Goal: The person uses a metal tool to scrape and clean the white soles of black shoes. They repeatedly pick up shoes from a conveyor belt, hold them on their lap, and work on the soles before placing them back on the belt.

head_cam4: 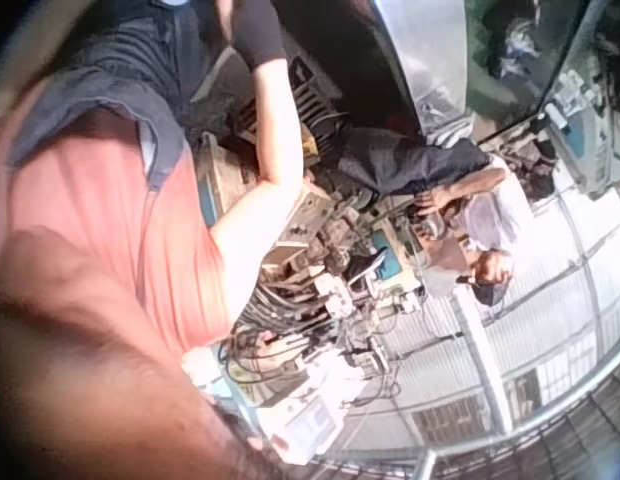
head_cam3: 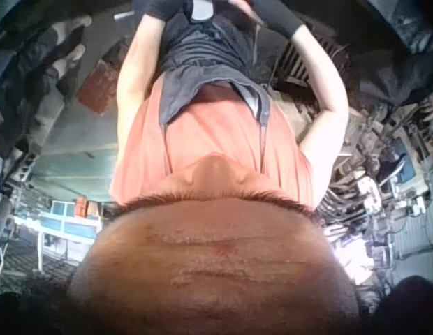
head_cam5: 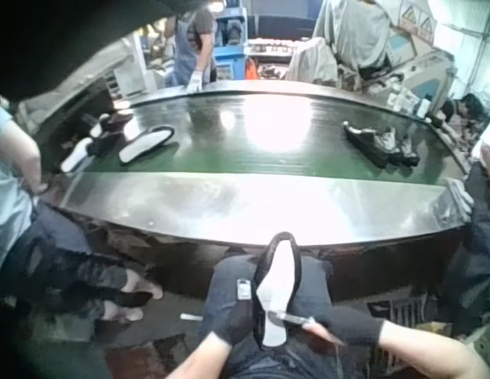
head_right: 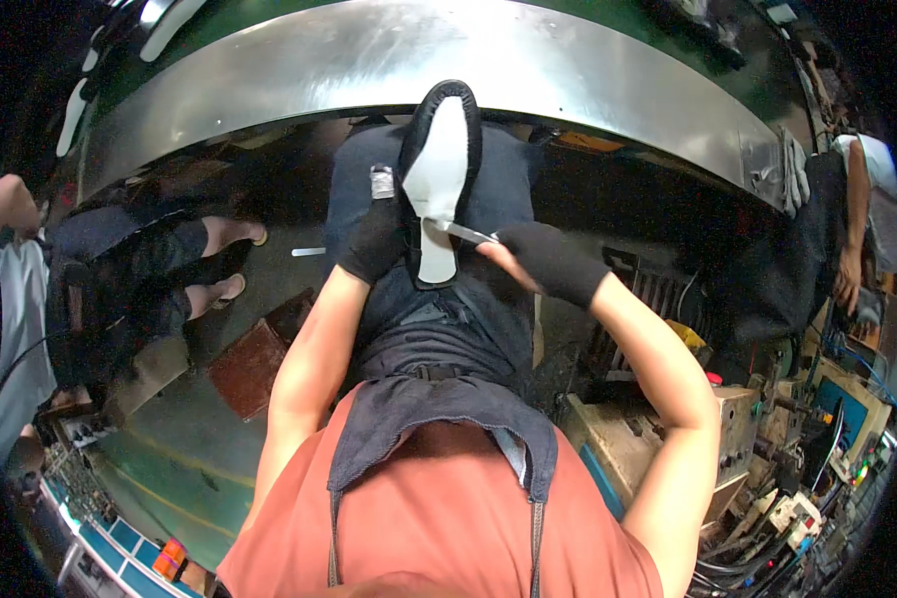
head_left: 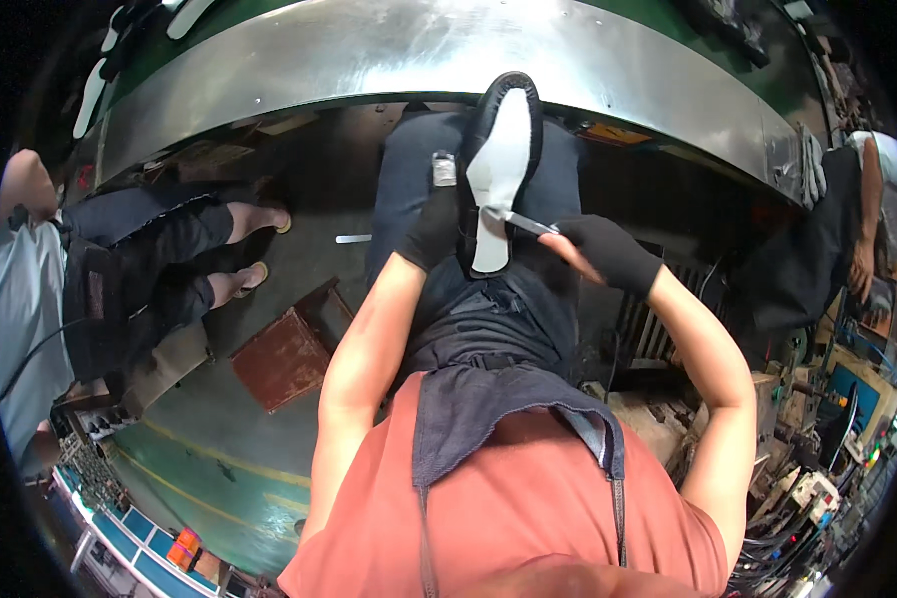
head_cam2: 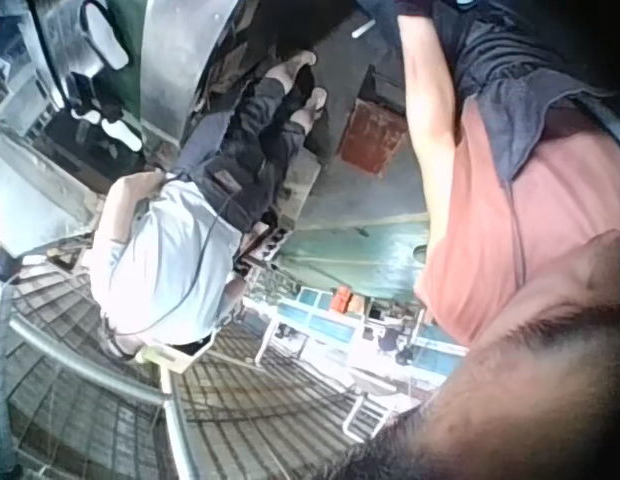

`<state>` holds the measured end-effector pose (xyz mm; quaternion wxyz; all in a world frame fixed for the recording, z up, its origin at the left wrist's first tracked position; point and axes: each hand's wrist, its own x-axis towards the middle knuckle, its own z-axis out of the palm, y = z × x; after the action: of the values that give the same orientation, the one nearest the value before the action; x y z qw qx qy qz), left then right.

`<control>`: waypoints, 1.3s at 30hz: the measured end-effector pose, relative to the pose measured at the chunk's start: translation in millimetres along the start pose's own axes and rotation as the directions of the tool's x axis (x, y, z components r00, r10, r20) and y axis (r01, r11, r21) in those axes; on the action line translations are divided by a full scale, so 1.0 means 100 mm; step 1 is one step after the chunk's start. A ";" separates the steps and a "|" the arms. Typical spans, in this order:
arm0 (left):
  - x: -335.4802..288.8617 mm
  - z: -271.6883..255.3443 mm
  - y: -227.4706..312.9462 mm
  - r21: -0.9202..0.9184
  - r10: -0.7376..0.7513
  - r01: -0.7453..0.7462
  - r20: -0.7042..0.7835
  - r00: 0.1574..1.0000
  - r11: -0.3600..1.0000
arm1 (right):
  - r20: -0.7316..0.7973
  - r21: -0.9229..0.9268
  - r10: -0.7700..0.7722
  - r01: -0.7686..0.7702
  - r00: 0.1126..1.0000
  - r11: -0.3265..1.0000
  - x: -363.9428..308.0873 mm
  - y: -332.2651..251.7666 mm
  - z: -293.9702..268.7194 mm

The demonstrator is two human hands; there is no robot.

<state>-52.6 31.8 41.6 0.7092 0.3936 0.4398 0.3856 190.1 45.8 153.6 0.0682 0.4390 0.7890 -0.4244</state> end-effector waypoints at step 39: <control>0.13 -0.33 0.14 0.636 0.577 -0.557 0.206 0.790 0.535 | -0.183 -0.327 -0.514 0.441 0.838 0.836 0.23 -0.32 0.26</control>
<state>-81.8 56.1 39.7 0.3494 0.7351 0.4059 0.4156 145.4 33.5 145.7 -0.0865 0.2649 0.9264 -0.2532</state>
